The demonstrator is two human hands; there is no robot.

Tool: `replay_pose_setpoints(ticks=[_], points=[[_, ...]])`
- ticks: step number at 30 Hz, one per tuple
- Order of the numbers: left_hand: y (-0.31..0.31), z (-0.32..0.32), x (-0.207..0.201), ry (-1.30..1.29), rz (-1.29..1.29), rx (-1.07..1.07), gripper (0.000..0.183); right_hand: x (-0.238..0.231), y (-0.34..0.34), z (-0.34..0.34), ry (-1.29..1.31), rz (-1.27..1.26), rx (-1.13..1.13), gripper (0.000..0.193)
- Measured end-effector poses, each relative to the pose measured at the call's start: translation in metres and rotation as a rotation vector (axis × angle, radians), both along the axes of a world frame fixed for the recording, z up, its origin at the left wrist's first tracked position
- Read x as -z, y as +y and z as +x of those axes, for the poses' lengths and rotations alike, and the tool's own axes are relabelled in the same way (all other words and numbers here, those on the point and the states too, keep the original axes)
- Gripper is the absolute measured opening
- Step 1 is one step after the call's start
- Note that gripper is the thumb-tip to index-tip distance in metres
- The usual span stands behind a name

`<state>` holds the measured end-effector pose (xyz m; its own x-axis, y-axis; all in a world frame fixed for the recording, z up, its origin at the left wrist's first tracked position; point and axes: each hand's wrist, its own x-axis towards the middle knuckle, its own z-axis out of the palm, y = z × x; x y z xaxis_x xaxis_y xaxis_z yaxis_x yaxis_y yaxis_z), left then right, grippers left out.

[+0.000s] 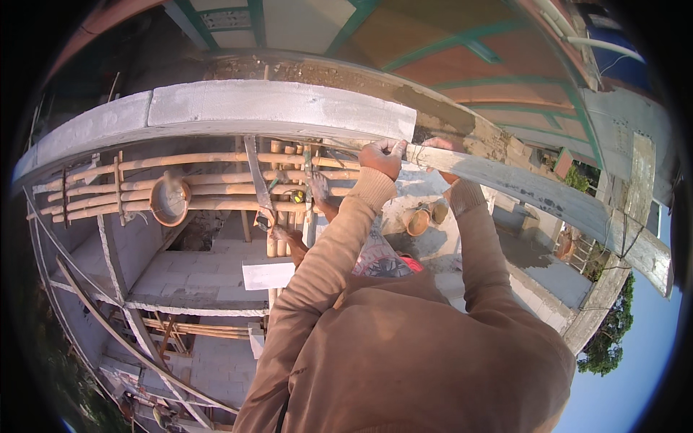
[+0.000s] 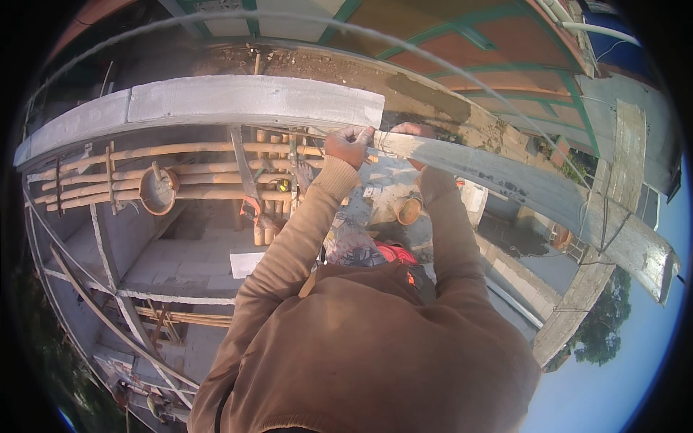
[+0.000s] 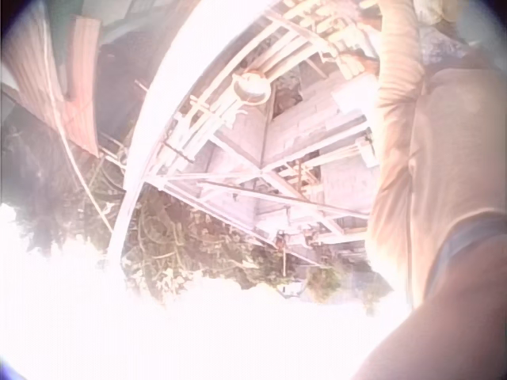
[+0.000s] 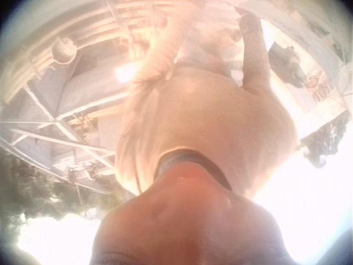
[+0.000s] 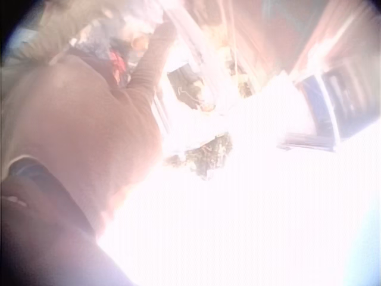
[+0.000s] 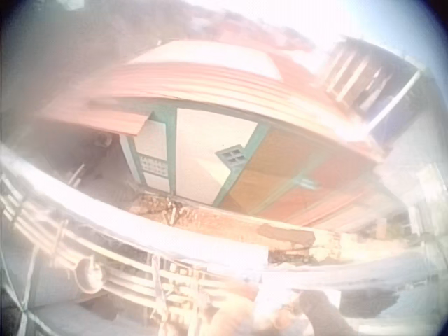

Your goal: The person places concrete blocks on a building wall, taps them into place with a hammer, and applies mortar from a bucket with a trowel.

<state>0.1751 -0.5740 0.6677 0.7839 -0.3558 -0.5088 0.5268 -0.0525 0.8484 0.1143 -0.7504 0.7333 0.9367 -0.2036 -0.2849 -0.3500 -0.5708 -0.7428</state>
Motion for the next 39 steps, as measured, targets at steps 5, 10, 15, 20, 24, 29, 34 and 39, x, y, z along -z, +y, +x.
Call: replay_pose_setpoints(ticks=[5,10,15,20,24,29,34,39], points=[[0.02,0.011,-0.017,-0.032,0.038,-0.02,0.021,0.013,0.009,0.013,0.156,0.591,0.329,0.013],[0.024,-0.002,-0.024,0.037,0.243,-0.011,0.027,0.065,-0.001,0.022,0.224,0.33,0.511,0.02],[0.03,-0.011,-0.033,0.067,0.089,-0.073,0.039,0.072,0.009,0.059,0.182,0.108,0.438,0.021],[-0.008,-0.013,0.005,0.044,0.172,-0.135,0.045,0.069,0.015,0.095,0.157,0.021,0.354,0.022],[0.003,0.012,-0.015,0.155,0.217,-0.141,0.047,0.064,0.014,0.118,0.13,-0.028,0.331,0.023],[0.015,0.028,-0.017,0.209,0.256,-0.106,0.047,0.056,0.024,0.132,0.069,-0.051,0.3,0.024],[0.078,0.032,0.011,0.227,-0.164,-0.16,0.031,0.067,0.058,0.109,0.041,-0.054,0.227,0.025],[0.248,0.012,0.028,0.174,0.072,-0.762,0.034,0.119,0.101,0.027,0.295,0.022,0.154,0.026]])
